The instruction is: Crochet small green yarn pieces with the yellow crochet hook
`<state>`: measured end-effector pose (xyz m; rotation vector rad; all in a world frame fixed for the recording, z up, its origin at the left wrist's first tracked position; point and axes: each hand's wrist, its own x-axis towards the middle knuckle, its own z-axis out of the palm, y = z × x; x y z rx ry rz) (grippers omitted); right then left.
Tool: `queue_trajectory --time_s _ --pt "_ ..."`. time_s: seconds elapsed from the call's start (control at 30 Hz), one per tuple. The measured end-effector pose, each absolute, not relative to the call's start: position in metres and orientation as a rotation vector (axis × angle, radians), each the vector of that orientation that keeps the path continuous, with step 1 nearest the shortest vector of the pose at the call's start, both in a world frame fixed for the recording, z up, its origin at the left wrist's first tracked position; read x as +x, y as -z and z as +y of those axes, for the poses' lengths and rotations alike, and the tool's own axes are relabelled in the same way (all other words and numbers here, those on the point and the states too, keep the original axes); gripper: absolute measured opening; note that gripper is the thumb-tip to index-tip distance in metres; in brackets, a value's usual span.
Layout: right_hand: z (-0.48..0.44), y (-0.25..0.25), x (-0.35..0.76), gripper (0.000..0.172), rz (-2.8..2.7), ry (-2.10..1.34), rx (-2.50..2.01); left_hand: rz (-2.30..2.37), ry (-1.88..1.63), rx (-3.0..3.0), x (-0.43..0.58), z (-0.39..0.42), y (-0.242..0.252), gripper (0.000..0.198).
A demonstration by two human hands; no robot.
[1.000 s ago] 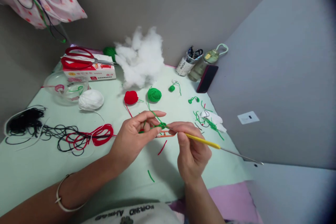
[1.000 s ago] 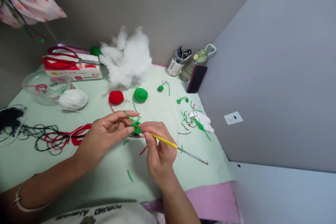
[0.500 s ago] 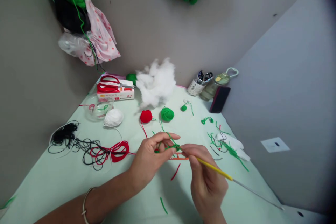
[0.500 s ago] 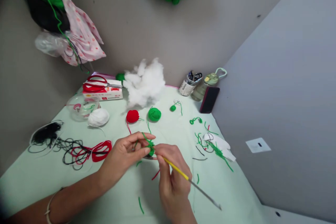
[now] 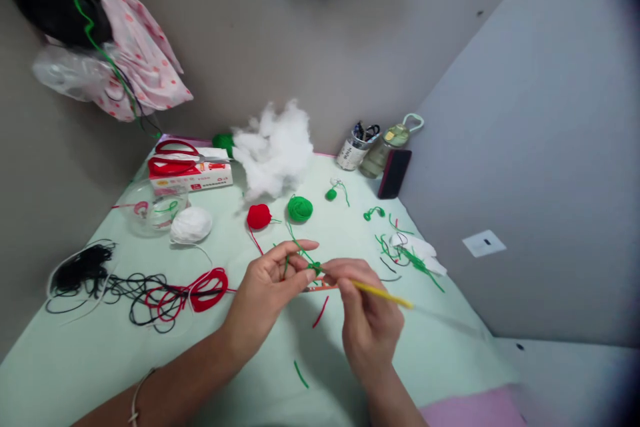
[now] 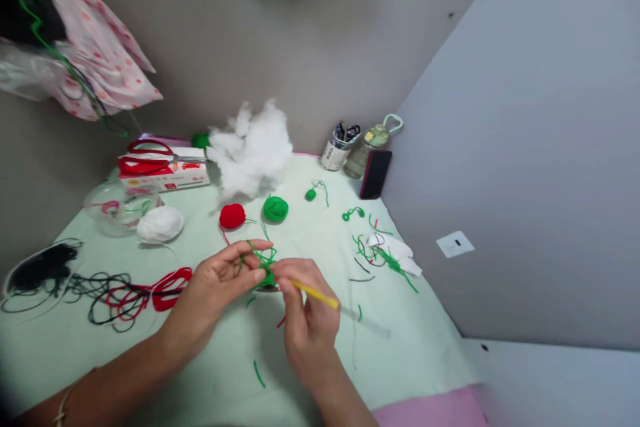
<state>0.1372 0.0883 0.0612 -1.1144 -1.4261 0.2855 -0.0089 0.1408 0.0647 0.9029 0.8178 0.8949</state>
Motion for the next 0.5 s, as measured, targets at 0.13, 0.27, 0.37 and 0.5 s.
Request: queue_trajectory --time_s 0.13,0.27,0.37,0.5 --pt "0.095 -0.064 0.143 0.018 -1.176 -0.609 -1.090 0.799 -0.884 0.897 -0.009 0.140 -0.062 0.033" --pt "0.095 -0.063 0.145 0.017 -1.192 -0.615 -1.099 0.832 -0.885 0.907 -0.008 0.139 -0.064 0.030" --pt "0.091 -0.060 0.144 0.018 -1.317 -0.481 -1.106 0.918 -0.911 0.987 -0.008 0.140 -0.067 0.029" --pt "0.086 -0.058 0.143 0.028 -1.603 -0.192 -1.117 1.008 -0.956 1.097 -0.006 0.140 -0.068 0.024"
